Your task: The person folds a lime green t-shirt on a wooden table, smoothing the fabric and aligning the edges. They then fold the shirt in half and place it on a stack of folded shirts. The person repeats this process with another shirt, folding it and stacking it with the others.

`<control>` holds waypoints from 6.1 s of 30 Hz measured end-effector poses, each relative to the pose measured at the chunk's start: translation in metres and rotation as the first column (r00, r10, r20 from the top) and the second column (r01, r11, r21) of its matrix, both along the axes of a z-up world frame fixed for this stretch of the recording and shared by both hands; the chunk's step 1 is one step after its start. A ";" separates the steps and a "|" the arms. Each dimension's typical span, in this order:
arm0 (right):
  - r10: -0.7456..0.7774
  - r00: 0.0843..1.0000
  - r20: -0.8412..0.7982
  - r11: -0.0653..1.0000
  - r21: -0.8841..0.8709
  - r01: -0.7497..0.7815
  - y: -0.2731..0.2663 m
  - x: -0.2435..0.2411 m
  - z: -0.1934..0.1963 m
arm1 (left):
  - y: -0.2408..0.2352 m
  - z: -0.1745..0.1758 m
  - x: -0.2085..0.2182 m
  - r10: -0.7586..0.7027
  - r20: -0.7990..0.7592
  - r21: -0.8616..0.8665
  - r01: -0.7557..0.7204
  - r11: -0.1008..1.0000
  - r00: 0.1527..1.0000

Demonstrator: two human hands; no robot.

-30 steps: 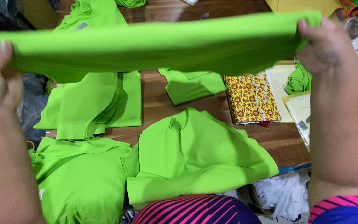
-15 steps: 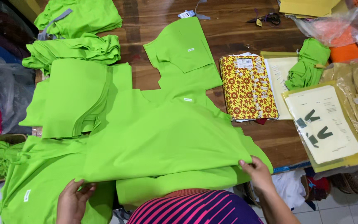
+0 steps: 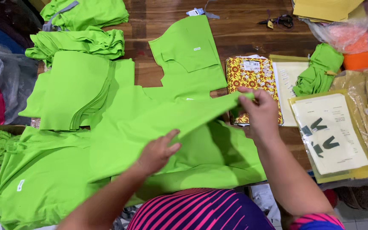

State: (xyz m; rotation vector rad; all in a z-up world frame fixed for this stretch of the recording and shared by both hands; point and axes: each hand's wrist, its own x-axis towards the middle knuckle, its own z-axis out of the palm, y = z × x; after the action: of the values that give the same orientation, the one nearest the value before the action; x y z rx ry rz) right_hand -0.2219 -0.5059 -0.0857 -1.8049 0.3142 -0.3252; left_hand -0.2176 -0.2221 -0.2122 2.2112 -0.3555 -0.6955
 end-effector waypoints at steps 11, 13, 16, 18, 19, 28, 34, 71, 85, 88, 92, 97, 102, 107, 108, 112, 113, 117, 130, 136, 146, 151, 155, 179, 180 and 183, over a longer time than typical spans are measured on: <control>-0.149 0.978 0.147 0.911 0.406 0.078 0.042 0.010 -0.009 | 0.055 0.064 0.183 -0.227 0.572 0.452 -0.072 0.889 0.788; -0.091 0.975 0.202 0.937 0.349 0.016 0.043 0.020 -0.063 | 0.035 0.118 0.174 -0.171 0.540 0.382 -0.059 0.922 0.824; 0.037 0.948 0.316 0.955 0.267 -0.126 0.056 0.035 -0.114 | 0.000 0.200 0.154 -0.059 0.439 0.197 -0.032 0.980 0.897; 0.102 0.923 0.371 0.948 0.246 -0.204 0.061 0.042 -0.129 | -0.022 0.241 0.142 -0.012 0.358 0.084 -0.020 0.996 0.934; 0.168 0.900 0.402 0.972 0.083 -0.218 0.059 0.045 -0.131 | -0.031 0.257 0.139 -0.007 0.247 0.167 -0.035 0.985 0.969; 0.226 0.946 0.231 0.774 -0.633 -0.030 0.068 0.059 -0.110 | -0.059 0.277 0.151 -0.103 0.215 0.256 0.046 0.966 0.971; 0.177 0.957 0.228 0.805 -0.593 -0.007 0.075 0.096 -0.102 | -0.061 0.282 0.167 0.109 0.152 0.120 -0.128 0.985 0.982; 0.430 0.822 0.374 0.613 -0.789 0.039 -0.101 0.383 -0.055 | -0.050 0.146 0.318 0.333 0.554 -0.222 -0.250 0.942 0.763; 0.270 0.962 -0.040 0.783 -0.573 -0.243 -0.101 0.273 -0.266 | -0.061 -0.047 0.207 0.154 0.400 0.192 -0.247 0.950 0.904; 0.263 0.955 -0.136 0.857 -0.421 -0.296 -0.097 0.270 -0.262 | -0.056 -0.072 0.213 0.170 0.424 0.147 -0.253 0.956 0.889; 0.086 0.908 -0.411 0.955 -0.226 -0.193 -0.075 0.272 -0.281 | -0.056 -0.119 0.211 0.111 0.415 0.227 -0.221 0.949 0.903; -0.104 0.879 -0.466 0.992 -0.108 0.061 -0.053 0.318 -0.259 | -0.066 -0.144 0.209 0.071 0.574 0.230 -0.244 0.942 0.816; -0.014 1.000 0.003 1.000 -0.013 0.014 -0.061 0.332 -0.174 | -0.063 -0.163 0.211 0.058 0.671 0.224 -0.277 0.934 0.739; -0.155 0.978 -0.141 0.890 -0.449 0.076 -0.088 0.259 -0.179 | -0.067 -0.143 0.206 -0.006 0.628 0.248 -0.193 0.949 0.778; -0.154 0.978 -0.142 0.889 -0.452 0.074 -0.085 0.245 -0.192 | -0.067 -0.151 0.207 -0.003 0.627 0.246 -0.194 0.950 0.779; 0.022 0.933 -0.360 0.812 -0.537 -0.227 -0.050 0.207 -0.181 | -0.069 -0.163 0.210 0.012 0.699 0.213 -0.225 0.951 0.715; 0.030 0.900 -0.434 0.646 -0.678 -0.349 -0.034 0.199 -0.163 | -0.069 -0.161 0.208 0.079 0.674 0.152 -0.243 0.958 0.734; 0.015 0.891 -0.453 0.455 -0.791 -0.409 -0.039 0.234 -0.210 | -0.089 -0.103 0.235 0.230 0.534 -0.065 -0.232 0.971 0.813; 0.102 0.989 0.103 0.565 -0.825 0.027 -0.100 0.348 -0.122 | -0.070 0.092 0.267 0.333 0.470 -0.271 -0.225 0.936 0.818; 0.249 0.960 -0.128 0.634 -0.727 -0.262 -0.081 0.238 -0.243 | -0.055 -0.056 0.196 0.010 0.353 0.217 -0.092 0.972 0.936; -0.034 0.820 -0.572 0.834 -0.468 -0.292 -0.053 0.217 -0.273 | -0.047 -0.129 0.199 -0.094 0.311 0.333 -0.015 0.943 0.946; -0.168 0.722 -0.671 0.809 -0.512 -0.288 -0.038 0.242 -0.251 | -0.063 -0.149 0.211 0.122 0.439 0.146 -0.204 0.968 0.890; -0.366 0.516 -0.774 0.889 -0.455 -0.051 0.026 0.250 -0.125 | -0.065 -0.143 0.205 0.197 0.421 0.132 -0.275 0.952 0.885; 0.362 0.412 -0.836 -0.181 -0.497 -0.849 0.088 0.185 -0.133 | 0.014 -0.151 0.248 0.096 -0.755 -0.651 -0.759 0.013 0.649; 0.364 0.412 -0.835 -0.180 -0.497 -0.849 0.084 0.177 -0.151 | 0.026 -0.172 0.244 0.135 -0.768 -0.627 -0.778 0.040 0.626; 0.449 0.487 -0.750 -0.123 -0.591 -0.797 0.067 0.167 -0.183 | 0.021 -0.167 0.240 0.212 -0.786 -0.577 -0.812 0.088 0.581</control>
State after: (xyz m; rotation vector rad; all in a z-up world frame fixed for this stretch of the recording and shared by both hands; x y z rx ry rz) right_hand -0.0548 -0.4390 -0.2690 -2.9474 -0.8805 0.7579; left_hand 0.0222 -0.2012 -0.3795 0.7436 0.3662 -0.4069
